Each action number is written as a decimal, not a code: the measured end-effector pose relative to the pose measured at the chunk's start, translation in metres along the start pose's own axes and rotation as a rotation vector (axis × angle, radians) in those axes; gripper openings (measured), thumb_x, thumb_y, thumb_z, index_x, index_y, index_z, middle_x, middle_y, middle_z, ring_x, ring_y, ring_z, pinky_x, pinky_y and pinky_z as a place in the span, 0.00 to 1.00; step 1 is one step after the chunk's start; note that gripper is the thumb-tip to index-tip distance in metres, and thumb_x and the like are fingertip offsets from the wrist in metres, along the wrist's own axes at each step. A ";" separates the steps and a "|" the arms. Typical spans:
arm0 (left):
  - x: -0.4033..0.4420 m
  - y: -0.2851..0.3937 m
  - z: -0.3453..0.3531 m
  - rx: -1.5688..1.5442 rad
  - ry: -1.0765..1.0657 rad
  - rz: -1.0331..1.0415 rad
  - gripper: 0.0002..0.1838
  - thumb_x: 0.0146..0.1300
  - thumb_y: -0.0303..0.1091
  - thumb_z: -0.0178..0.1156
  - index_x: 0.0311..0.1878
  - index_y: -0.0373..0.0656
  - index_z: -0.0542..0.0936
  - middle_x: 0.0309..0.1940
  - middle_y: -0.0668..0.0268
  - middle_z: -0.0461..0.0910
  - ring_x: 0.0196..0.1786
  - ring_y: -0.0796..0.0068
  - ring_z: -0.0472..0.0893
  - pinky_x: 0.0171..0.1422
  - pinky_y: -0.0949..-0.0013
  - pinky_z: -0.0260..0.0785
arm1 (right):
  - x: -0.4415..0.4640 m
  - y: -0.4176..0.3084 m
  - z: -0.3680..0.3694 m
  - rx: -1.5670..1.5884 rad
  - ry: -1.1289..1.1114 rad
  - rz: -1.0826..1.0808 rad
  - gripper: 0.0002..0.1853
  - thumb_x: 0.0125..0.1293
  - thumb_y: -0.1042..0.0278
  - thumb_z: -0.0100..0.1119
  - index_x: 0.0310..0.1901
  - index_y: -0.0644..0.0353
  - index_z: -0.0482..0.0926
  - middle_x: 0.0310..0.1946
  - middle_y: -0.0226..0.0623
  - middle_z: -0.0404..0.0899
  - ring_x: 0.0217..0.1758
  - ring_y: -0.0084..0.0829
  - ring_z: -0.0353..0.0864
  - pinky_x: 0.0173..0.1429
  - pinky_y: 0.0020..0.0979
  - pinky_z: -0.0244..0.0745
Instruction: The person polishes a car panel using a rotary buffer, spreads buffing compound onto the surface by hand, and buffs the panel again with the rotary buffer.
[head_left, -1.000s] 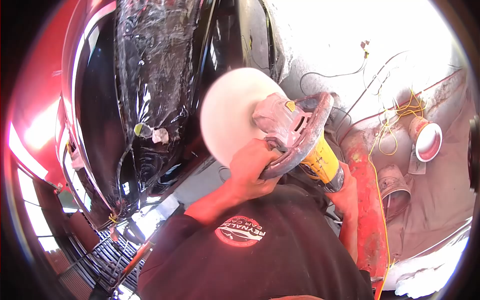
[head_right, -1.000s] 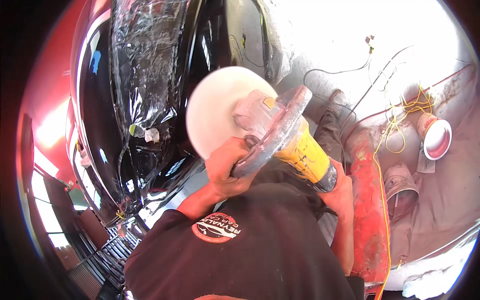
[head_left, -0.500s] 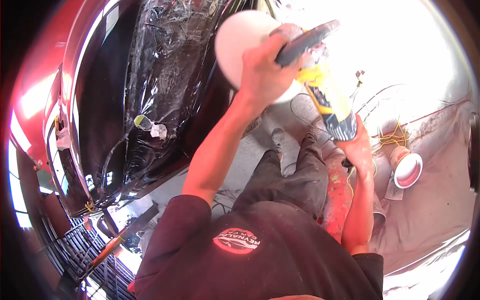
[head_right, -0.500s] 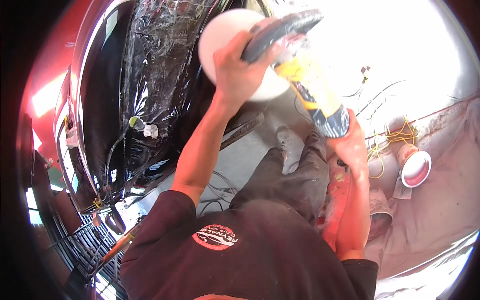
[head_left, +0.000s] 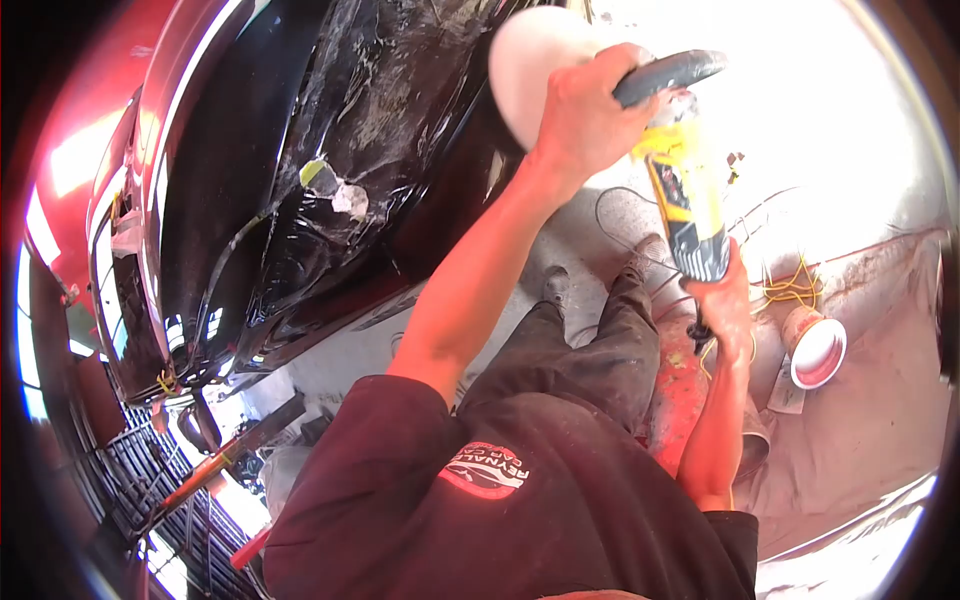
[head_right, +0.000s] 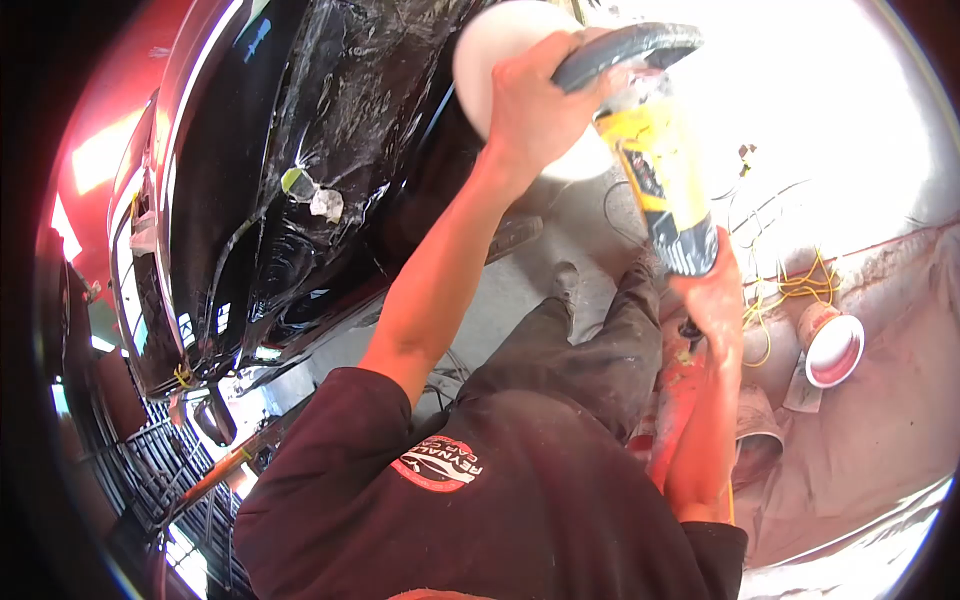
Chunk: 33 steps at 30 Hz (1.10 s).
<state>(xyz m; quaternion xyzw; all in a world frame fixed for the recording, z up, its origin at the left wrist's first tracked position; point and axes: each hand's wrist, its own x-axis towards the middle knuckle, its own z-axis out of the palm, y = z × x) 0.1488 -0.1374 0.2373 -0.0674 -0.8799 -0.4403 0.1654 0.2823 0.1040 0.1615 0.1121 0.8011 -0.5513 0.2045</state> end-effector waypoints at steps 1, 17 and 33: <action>-0.018 0.004 -0.009 -0.006 -0.019 0.012 0.13 0.54 0.29 0.76 0.38 0.39 0.81 0.25 0.52 0.82 0.29 0.51 0.85 0.34 0.59 0.75 | -0.023 0.002 0.008 0.000 0.030 -0.011 0.28 0.47 0.75 0.70 0.54 0.65 0.78 0.41 0.47 0.87 0.47 0.39 0.89 0.55 0.35 0.79; -0.241 0.070 -0.190 -0.053 -0.217 0.108 0.13 0.51 0.24 0.79 0.36 0.37 0.83 0.29 0.58 0.85 0.28 0.63 0.84 0.33 0.66 0.73 | -0.298 0.013 0.113 -0.062 0.088 0.114 0.39 0.45 0.73 0.76 0.64 0.59 0.75 0.46 0.53 0.88 0.55 0.50 0.89 0.57 0.43 0.82; -0.120 0.042 -0.123 -0.269 -0.120 -0.013 0.20 0.60 0.27 0.76 0.56 0.36 0.86 0.42 0.60 0.91 0.42 0.80 0.88 0.48 0.72 0.80 | -0.180 -0.015 0.079 -0.085 0.160 0.022 0.33 0.46 0.75 0.70 0.60 0.65 0.75 0.45 0.50 0.87 0.49 0.44 0.89 0.54 0.40 0.80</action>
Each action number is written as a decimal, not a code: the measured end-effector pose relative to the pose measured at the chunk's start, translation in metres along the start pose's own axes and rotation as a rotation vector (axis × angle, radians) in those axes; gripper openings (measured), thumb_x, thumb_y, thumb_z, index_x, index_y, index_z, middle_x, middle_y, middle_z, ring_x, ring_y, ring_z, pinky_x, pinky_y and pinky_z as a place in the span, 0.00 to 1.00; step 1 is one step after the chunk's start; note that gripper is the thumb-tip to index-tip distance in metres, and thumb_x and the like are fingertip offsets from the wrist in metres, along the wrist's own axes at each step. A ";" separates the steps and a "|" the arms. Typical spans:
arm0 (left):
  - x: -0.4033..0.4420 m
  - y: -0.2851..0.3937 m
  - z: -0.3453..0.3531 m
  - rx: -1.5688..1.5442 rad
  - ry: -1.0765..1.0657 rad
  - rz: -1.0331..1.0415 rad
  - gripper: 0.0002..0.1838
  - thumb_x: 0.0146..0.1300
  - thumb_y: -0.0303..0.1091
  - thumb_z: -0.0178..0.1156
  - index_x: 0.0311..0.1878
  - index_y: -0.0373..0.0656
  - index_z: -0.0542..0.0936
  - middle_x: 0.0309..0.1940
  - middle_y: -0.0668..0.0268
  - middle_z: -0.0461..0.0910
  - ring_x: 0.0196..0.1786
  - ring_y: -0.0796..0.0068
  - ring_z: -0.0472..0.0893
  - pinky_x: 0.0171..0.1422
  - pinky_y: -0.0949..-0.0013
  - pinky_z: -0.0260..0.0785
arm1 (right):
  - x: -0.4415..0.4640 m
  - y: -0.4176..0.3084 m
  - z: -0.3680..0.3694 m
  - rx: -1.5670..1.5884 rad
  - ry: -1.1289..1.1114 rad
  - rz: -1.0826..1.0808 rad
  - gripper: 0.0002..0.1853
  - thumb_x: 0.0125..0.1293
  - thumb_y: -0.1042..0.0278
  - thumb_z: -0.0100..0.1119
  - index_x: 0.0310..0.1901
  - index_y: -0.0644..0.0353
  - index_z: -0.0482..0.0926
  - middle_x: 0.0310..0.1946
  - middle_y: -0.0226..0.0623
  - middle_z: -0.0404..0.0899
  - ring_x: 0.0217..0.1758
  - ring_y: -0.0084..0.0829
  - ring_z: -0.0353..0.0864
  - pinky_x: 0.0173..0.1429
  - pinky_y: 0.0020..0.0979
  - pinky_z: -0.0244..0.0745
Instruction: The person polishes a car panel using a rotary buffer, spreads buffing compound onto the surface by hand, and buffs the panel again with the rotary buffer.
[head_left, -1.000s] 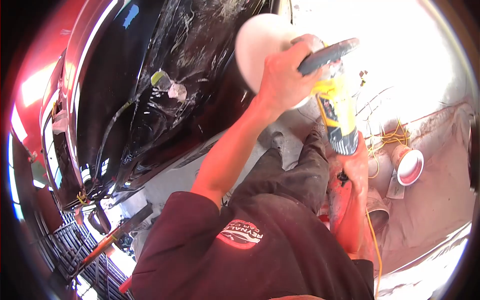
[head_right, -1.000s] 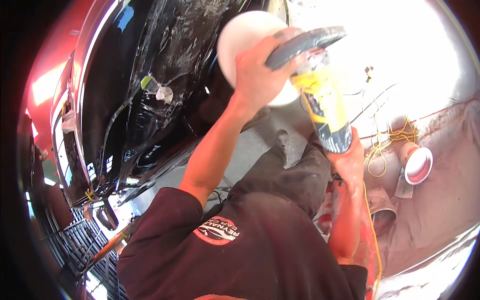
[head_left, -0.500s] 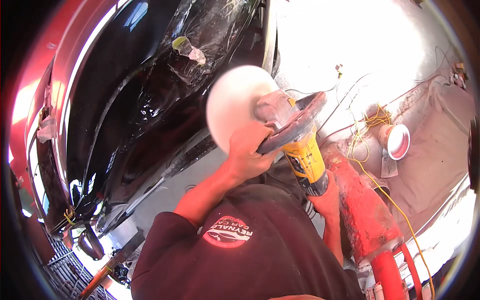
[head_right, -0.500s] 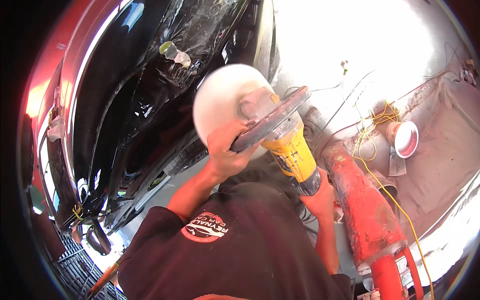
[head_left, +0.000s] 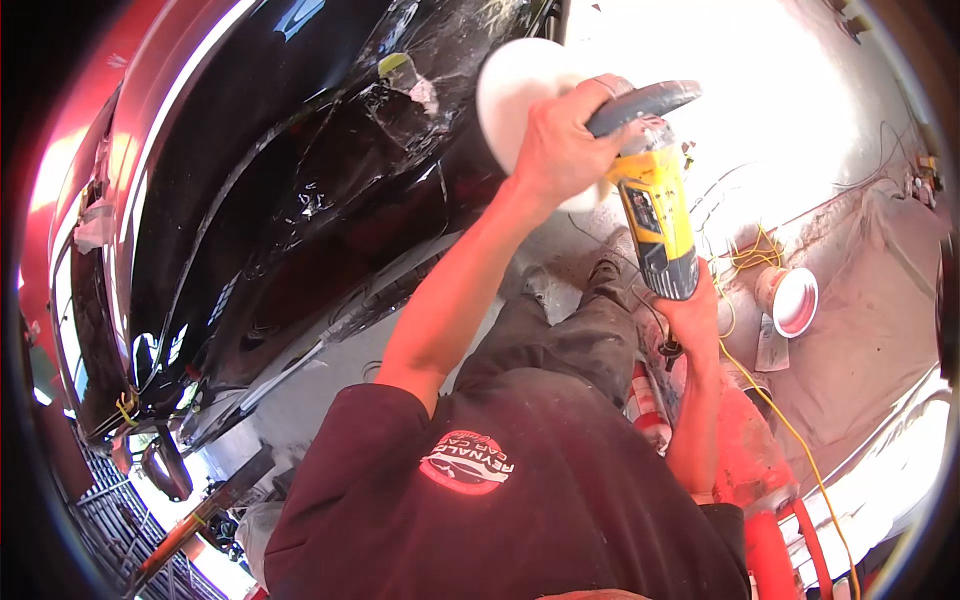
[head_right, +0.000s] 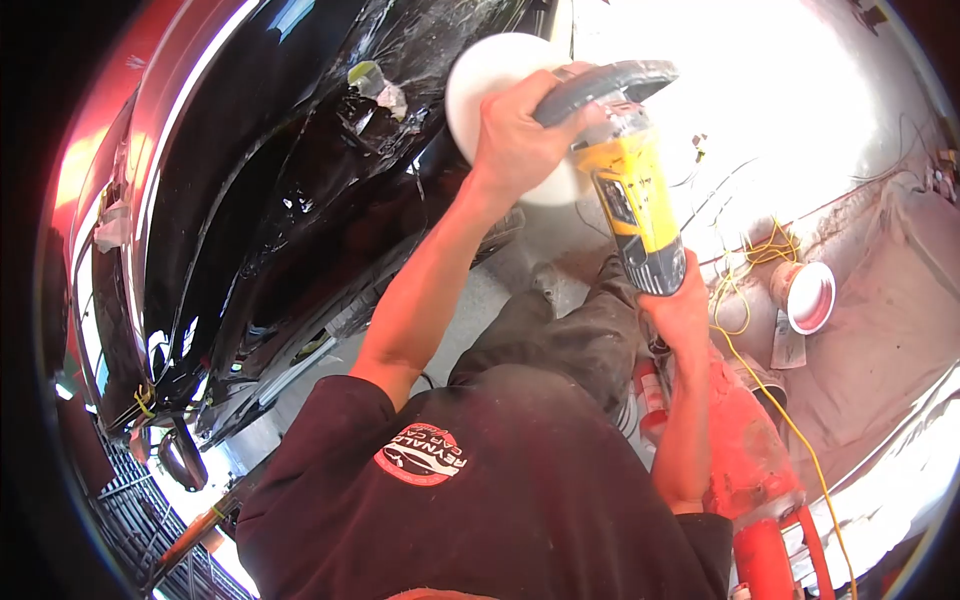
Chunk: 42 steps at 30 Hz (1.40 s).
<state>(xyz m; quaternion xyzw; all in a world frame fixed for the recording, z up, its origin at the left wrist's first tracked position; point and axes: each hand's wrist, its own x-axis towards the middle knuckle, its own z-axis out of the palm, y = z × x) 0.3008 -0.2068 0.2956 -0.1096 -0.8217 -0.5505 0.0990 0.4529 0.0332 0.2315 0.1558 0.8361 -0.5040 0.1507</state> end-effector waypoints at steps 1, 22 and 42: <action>-0.010 0.000 -0.002 0.037 -0.010 -0.023 0.21 0.58 0.27 0.77 0.55 0.36 0.86 0.43 0.59 0.91 0.43 0.78 0.89 0.49 0.71 0.80 | -0.007 0.003 0.003 -0.008 -0.016 0.004 0.33 0.46 0.75 0.71 0.59 0.64 0.75 0.45 0.49 0.87 0.50 0.44 0.89 0.54 0.39 0.80; -0.184 0.012 -0.025 0.301 -0.403 0.079 0.14 0.50 0.25 0.75 0.36 0.42 0.79 0.26 0.58 0.77 0.30 0.54 0.80 0.35 0.55 0.70 | -0.192 0.117 0.107 0.260 -0.103 0.286 0.37 0.49 0.72 0.76 0.64 0.60 0.75 0.50 0.50 0.87 0.58 0.43 0.89 0.61 0.37 0.79; -0.172 -0.050 0.064 0.572 -0.651 -0.259 0.13 0.60 0.31 0.77 0.41 0.38 0.83 0.29 0.54 0.85 0.32 0.55 0.86 0.38 0.61 0.76 | -0.153 0.183 0.150 0.597 -0.308 0.436 0.35 0.43 0.75 0.77 0.58 0.62 0.76 0.45 0.41 0.87 0.51 0.33 0.87 0.59 0.33 0.78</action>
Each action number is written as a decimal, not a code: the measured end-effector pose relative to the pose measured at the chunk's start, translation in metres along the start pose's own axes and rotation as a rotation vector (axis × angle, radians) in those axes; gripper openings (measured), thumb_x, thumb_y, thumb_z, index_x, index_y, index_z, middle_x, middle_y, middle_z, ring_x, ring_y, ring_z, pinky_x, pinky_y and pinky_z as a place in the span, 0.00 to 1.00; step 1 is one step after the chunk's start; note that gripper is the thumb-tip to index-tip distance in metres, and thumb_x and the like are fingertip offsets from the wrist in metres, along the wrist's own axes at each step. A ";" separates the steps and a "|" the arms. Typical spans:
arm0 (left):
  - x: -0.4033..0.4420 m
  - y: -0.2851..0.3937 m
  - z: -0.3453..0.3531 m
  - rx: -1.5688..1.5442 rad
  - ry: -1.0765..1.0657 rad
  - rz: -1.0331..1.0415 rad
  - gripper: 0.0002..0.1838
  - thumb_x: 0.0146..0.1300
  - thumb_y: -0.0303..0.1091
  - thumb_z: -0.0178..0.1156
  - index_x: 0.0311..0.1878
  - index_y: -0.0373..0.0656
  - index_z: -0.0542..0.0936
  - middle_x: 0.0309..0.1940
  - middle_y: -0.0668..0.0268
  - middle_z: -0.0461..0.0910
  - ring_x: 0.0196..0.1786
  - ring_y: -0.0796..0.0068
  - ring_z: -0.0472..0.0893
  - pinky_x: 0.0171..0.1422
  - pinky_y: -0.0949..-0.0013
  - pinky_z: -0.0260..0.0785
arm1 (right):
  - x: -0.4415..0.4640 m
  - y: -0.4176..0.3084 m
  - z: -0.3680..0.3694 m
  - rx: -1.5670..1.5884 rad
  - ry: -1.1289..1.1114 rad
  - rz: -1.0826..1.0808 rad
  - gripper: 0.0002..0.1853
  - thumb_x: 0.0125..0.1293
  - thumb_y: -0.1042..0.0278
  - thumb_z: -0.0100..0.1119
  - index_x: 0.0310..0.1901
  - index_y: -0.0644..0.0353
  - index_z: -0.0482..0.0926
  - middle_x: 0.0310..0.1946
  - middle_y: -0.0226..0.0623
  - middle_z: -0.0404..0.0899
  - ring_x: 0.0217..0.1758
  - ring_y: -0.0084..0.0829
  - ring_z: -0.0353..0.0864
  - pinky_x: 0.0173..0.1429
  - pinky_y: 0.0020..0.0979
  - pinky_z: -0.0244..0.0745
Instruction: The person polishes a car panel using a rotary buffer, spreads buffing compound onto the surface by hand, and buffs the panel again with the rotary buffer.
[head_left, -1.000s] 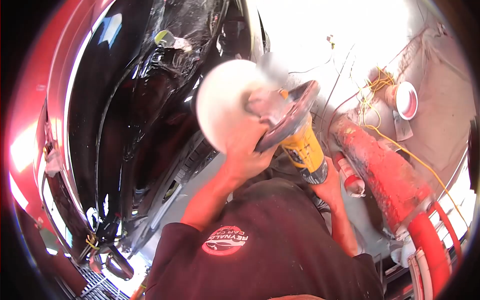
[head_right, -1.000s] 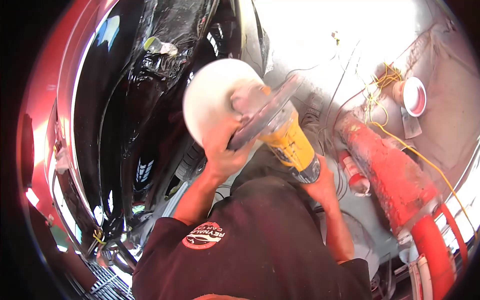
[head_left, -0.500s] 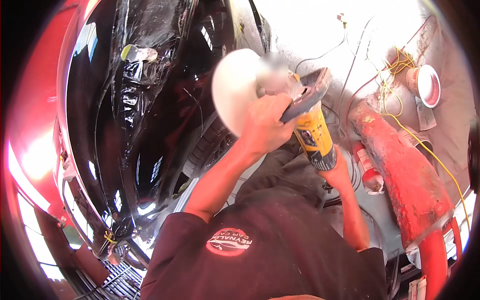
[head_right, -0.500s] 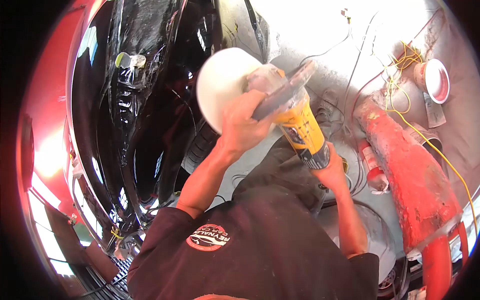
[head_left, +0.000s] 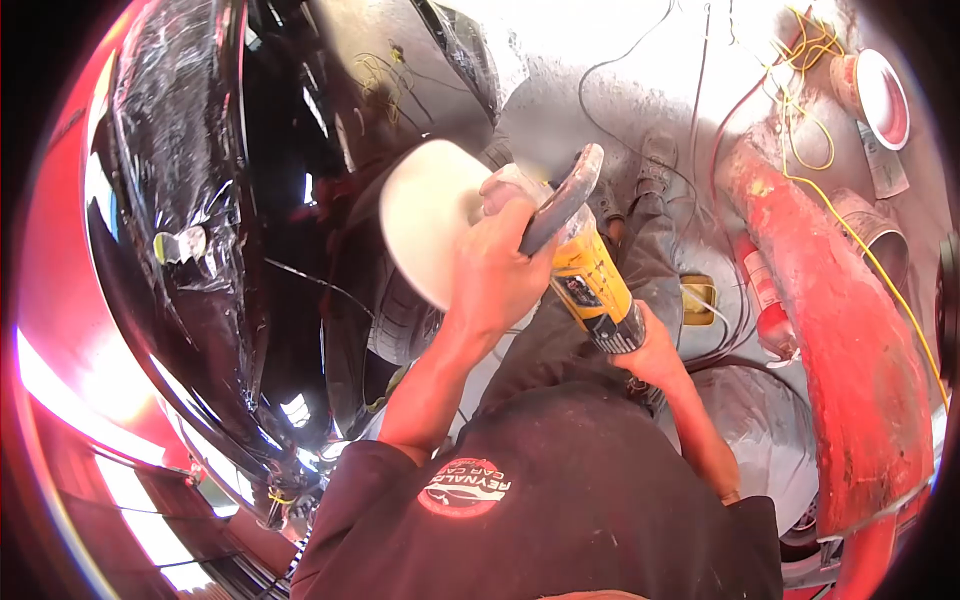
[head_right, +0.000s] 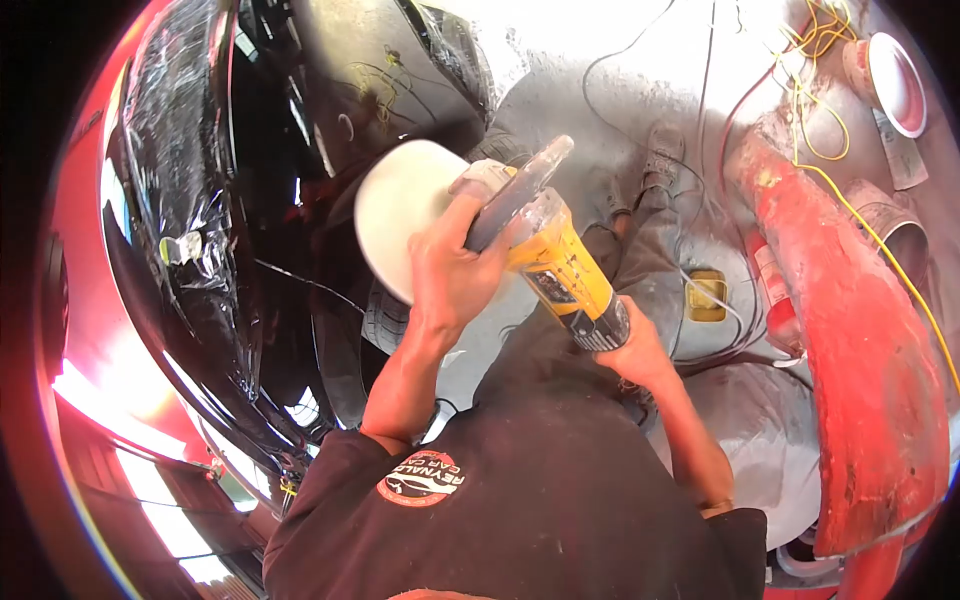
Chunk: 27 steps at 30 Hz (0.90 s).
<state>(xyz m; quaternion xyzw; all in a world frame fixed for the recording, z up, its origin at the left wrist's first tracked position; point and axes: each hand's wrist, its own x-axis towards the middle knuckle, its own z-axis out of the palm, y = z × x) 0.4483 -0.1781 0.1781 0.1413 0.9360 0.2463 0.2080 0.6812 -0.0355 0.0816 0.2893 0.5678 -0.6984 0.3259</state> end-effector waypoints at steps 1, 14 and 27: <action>0.007 -0.005 0.007 0.006 -0.011 0.009 0.12 0.60 0.31 0.76 0.42 0.38 0.83 0.30 0.53 0.85 0.32 0.55 0.86 0.38 0.62 0.76 | 0.004 0.004 0.000 0.017 -0.002 0.012 0.35 0.43 0.75 0.77 0.58 0.62 0.76 0.45 0.40 0.87 0.50 0.32 0.86 0.59 0.33 0.78; -0.005 0.039 -0.039 0.136 -0.041 0.066 0.12 0.58 0.28 0.75 0.39 0.40 0.80 0.27 0.55 0.80 0.29 0.55 0.81 0.35 0.58 0.72 | -0.013 -0.026 0.000 0.059 -0.088 -0.030 0.36 0.44 0.75 0.77 0.60 0.61 0.76 0.48 0.41 0.88 0.56 0.35 0.88 0.62 0.34 0.78; 0.059 0.003 0.020 0.047 -0.080 -0.016 0.10 0.61 0.30 0.74 0.41 0.38 0.83 0.27 0.55 0.81 0.24 0.64 0.78 0.33 0.64 0.72 | 0.039 0.003 -0.008 0.137 -0.049 -0.001 0.31 0.43 0.77 0.76 0.53 0.62 0.77 0.42 0.36 0.85 0.47 0.28 0.84 0.56 0.32 0.78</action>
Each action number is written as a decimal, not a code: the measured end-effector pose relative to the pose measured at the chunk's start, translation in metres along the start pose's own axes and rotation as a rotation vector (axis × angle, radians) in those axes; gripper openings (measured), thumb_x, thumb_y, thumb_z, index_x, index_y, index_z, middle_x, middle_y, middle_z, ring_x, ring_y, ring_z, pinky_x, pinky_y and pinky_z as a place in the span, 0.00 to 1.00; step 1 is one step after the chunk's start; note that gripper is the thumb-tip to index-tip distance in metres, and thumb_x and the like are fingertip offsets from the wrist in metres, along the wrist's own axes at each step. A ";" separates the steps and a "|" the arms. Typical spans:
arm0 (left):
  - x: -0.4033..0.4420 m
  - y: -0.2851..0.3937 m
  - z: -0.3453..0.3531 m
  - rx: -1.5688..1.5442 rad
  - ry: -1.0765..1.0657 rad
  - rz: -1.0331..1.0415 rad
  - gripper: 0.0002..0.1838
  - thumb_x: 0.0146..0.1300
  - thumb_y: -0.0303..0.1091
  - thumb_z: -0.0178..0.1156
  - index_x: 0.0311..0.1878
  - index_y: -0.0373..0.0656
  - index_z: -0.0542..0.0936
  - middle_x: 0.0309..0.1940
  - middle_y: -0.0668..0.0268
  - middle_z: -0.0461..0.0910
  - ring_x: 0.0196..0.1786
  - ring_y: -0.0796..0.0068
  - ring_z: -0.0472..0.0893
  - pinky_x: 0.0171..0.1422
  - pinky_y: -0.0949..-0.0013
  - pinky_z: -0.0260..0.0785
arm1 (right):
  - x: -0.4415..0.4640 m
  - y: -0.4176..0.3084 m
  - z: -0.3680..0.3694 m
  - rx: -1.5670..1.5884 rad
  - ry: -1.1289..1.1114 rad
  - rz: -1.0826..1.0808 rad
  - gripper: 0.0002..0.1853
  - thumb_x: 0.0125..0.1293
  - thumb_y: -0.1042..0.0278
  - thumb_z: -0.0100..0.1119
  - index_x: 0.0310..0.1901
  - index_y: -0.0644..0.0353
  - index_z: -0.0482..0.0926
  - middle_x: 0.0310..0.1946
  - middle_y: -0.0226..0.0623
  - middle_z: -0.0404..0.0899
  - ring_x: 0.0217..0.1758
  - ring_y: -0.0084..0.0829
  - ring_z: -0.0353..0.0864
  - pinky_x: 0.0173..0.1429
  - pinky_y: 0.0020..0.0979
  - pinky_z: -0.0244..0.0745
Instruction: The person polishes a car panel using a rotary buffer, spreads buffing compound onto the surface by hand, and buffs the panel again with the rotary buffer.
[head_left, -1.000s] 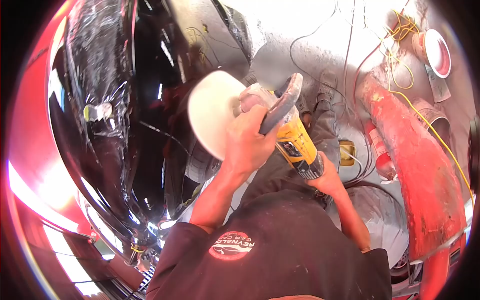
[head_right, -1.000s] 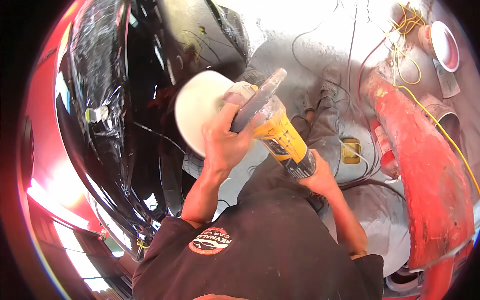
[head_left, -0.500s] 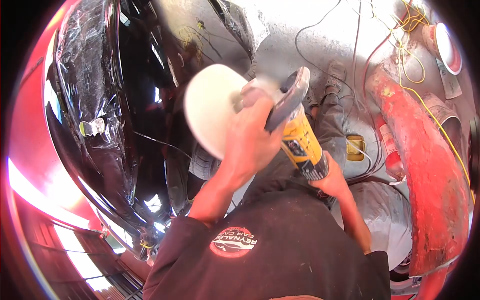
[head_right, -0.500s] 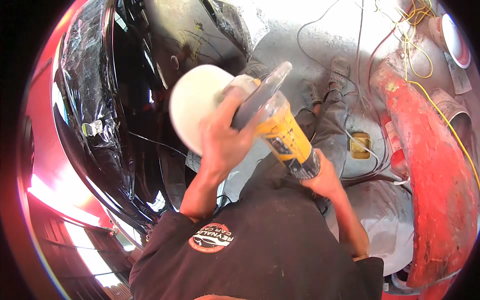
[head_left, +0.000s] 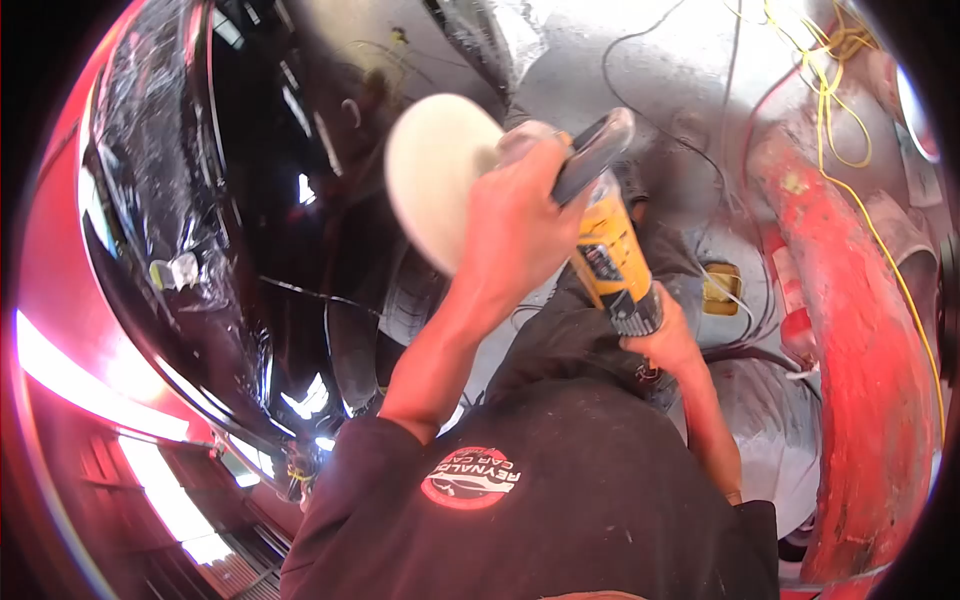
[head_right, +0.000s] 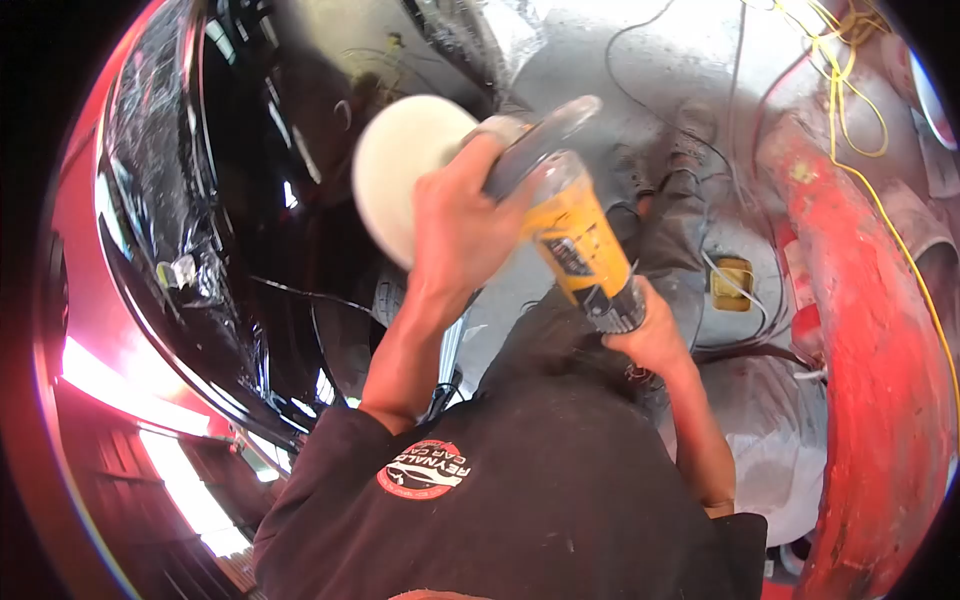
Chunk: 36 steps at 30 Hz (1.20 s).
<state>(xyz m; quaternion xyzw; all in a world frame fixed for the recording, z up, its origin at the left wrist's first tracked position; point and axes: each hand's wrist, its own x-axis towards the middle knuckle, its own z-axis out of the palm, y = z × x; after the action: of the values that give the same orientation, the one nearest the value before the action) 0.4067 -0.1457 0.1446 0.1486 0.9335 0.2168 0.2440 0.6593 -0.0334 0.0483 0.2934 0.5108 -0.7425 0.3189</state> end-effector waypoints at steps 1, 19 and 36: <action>0.011 -0.008 0.009 -0.028 -0.010 -0.018 0.10 0.62 0.30 0.74 0.41 0.38 0.83 0.26 0.55 0.81 0.24 0.64 0.78 0.33 0.63 0.72 | 0.007 0.001 -0.002 0.026 0.011 0.061 0.31 0.43 0.77 0.76 0.53 0.62 0.77 0.42 0.36 0.85 0.47 0.28 0.84 0.56 0.32 0.78; -0.143 0.014 -0.096 -0.224 0.352 0.207 0.12 0.48 0.23 0.75 0.32 0.43 0.79 0.24 0.61 0.76 0.26 0.57 0.78 0.32 0.60 0.69 | -0.096 -0.088 0.004 -0.417 0.154 -0.184 0.41 0.49 0.75 0.78 0.67 0.64 0.72 0.53 0.48 0.87 0.59 0.39 0.88 0.63 0.37 0.79; -0.128 -0.011 -0.158 -0.199 0.648 0.442 0.19 0.50 0.17 0.76 0.44 0.31 0.78 0.28 0.56 0.83 0.27 0.68 0.81 0.39 0.64 0.78 | -0.079 -0.184 0.032 -0.615 0.248 -0.341 0.40 0.49 0.78 0.76 0.67 0.60 0.72 0.50 0.54 0.87 0.60 0.43 0.88 0.61 0.39 0.80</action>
<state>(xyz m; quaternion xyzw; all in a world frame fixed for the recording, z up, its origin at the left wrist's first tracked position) 0.4290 -0.2569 0.3138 0.2452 0.8822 0.3888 -0.1022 0.5627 0.0003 0.2229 0.1825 0.7863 -0.5556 0.1994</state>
